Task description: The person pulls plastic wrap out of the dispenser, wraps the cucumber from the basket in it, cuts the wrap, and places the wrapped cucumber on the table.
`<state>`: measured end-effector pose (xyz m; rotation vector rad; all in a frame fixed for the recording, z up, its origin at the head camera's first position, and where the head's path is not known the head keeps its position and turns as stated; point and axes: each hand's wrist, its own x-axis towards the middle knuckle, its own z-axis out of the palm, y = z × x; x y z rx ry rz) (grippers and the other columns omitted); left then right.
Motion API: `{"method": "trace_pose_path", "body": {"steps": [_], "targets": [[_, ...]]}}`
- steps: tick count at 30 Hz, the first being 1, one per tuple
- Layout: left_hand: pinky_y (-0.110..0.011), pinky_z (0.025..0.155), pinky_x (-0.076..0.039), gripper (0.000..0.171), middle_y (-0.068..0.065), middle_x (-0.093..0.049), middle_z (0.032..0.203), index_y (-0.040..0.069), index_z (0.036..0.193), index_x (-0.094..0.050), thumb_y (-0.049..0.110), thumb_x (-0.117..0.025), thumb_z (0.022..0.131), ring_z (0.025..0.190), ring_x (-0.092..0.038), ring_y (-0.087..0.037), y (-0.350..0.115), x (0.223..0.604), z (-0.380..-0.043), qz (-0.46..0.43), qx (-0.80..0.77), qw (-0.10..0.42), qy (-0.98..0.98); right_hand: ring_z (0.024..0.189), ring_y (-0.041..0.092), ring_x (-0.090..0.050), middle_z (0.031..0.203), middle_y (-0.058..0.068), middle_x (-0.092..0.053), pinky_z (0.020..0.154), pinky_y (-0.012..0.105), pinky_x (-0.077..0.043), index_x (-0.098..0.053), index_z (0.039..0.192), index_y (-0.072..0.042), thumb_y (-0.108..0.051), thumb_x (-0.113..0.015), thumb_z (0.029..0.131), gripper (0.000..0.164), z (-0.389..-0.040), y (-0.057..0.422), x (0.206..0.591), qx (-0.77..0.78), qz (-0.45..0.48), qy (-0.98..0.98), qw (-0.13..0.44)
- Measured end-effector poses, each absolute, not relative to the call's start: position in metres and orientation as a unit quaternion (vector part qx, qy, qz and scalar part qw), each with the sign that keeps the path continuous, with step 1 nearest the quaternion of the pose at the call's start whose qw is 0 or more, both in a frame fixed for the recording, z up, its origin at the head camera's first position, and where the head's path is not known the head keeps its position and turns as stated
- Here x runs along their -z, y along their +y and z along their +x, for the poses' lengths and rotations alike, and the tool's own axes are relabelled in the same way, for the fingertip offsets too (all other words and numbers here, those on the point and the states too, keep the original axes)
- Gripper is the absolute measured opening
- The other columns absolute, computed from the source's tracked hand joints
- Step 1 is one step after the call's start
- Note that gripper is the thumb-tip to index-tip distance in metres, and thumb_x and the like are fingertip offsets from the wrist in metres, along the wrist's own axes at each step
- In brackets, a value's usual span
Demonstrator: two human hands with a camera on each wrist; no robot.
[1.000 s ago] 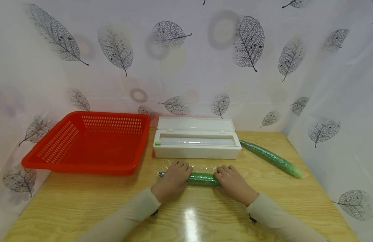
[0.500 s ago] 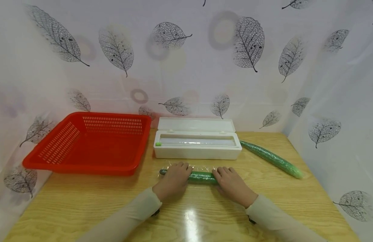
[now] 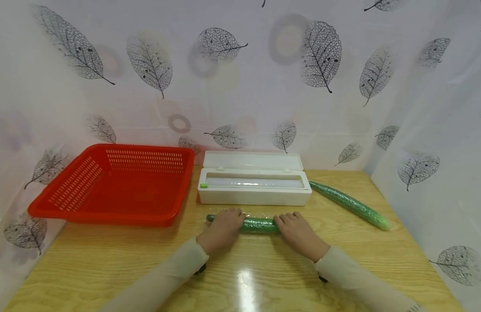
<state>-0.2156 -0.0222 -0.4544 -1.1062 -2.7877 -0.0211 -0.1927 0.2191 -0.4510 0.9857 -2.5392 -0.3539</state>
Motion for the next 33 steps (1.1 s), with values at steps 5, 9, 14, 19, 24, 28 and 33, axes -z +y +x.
{"method": "trace_pose_path", "body": {"steps": [5, 9, 14, 19, 24, 28, 33], "targets": [[-0.024, 0.067, -0.051, 0.023, -0.002, -0.064, 0.092, 0.007, 0.104, -0.065, 0.010, -0.069, 0.081, 0.080, -0.059, -0.013, -0.025, 0.446, -0.218, -0.369, 0.039, 0.016, -0.928, 0.077, 0.018, -0.064, 0.086, 0.004, -0.068, 0.067, 0.034, -0.048, -0.060, 0.097, -0.008, -0.018, -0.078, 0.072, 0.032, -0.192, 0.219, 0.449, 0.126, 0.351, -0.913, 0.167], [-0.024, 0.071, -0.052, 0.034, -0.002, -0.067, 0.096, 0.009, 0.107, -0.061, 0.018, -0.076, 0.077, 0.082, -0.063, -0.013, -0.026, 0.441, -0.217, -0.373, 0.041, -0.022, -0.927, 0.071, 0.016, -0.063, 0.081, 0.003, -0.069, 0.064, 0.033, -0.045, -0.059, 0.095, -0.009, -0.017, -0.075, 0.074, 0.028, -0.188, 0.218, 0.446, 0.112, 0.348, -0.921, 0.136], [-0.022, 0.064, -0.051, 0.034, 0.000, -0.066, 0.085, 0.012, 0.097, -0.053, 0.020, -0.078, 0.075, 0.074, -0.061, -0.010, -0.026, 0.436, -0.214, -0.374, 0.040, -0.046, -0.925, 0.068, 0.016, -0.062, 0.077, 0.002, -0.067, 0.065, 0.034, -0.045, -0.057, 0.093, -0.009, -0.016, -0.074, 0.075, 0.025, -0.186, 0.218, 0.443, 0.089, 0.355, -0.924, 0.111], [-0.023, 0.062, -0.049, 0.028, 0.002, -0.063, 0.079, 0.012, 0.096, -0.054, 0.019, -0.074, 0.079, 0.068, -0.057, -0.008, -0.024, 0.434, -0.214, -0.369, 0.029, -0.062, -0.927, 0.071, 0.016, -0.063, 0.082, 0.002, -0.069, 0.068, 0.036, -0.047, -0.059, 0.097, -0.009, -0.021, -0.075, 0.075, 0.029, -0.189, 0.216, 0.442, 0.082, 0.356, -0.926, 0.093], [-0.030, 0.079, -0.052, 0.043, -0.001, -0.065, 0.099, 0.011, 0.114, -0.057, 0.028, -0.075, 0.079, 0.087, -0.060, -0.013, -0.024, 0.438, -0.218, -0.361, 0.005, -0.065, -0.930, 0.079, 0.019, -0.064, 0.092, 0.004, -0.069, 0.070, 0.037, -0.048, -0.062, 0.101, -0.009, -0.027, -0.078, 0.074, 0.036, -0.194, 0.216, 0.446, 0.090, 0.355, -0.924, 0.106], [-0.037, 0.096, -0.046, 0.048, -0.005, -0.058, 0.112, 0.011, 0.116, -0.059, 0.029, -0.078, 0.076, 0.105, -0.055, -0.020, -0.023, 0.440, -0.220, -0.352, 0.008, -0.052, -0.934, 0.087, 0.022, -0.059, 0.100, 0.007, -0.062, 0.070, 0.038, -0.048, -0.063, 0.103, -0.009, -0.026, -0.079, 0.073, 0.038, -0.199, 0.216, 0.451, 0.090, 0.353, -0.923, 0.126], [-0.037, 0.100, -0.045, 0.046, -0.006, -0.055, 0.111, 0.009, 0.110, -0.063, 0.028, -0.081, 0.072, 0.110, -0.051, -0.022, -0.022, 0.440, -0.220, -0.352, 0.004, -0.028, -0.936, 0.082, 0.020, -0.048, 0.094, 0.006, -0.052, 0.066, 0.034, -0.042, -0.065, 0.101, -0.008, -0.026, -0.078, 0.074, 0.035, -0.203, 0.214, 0.454, 0.089, 0.353, -0.921, 0.138]]}}
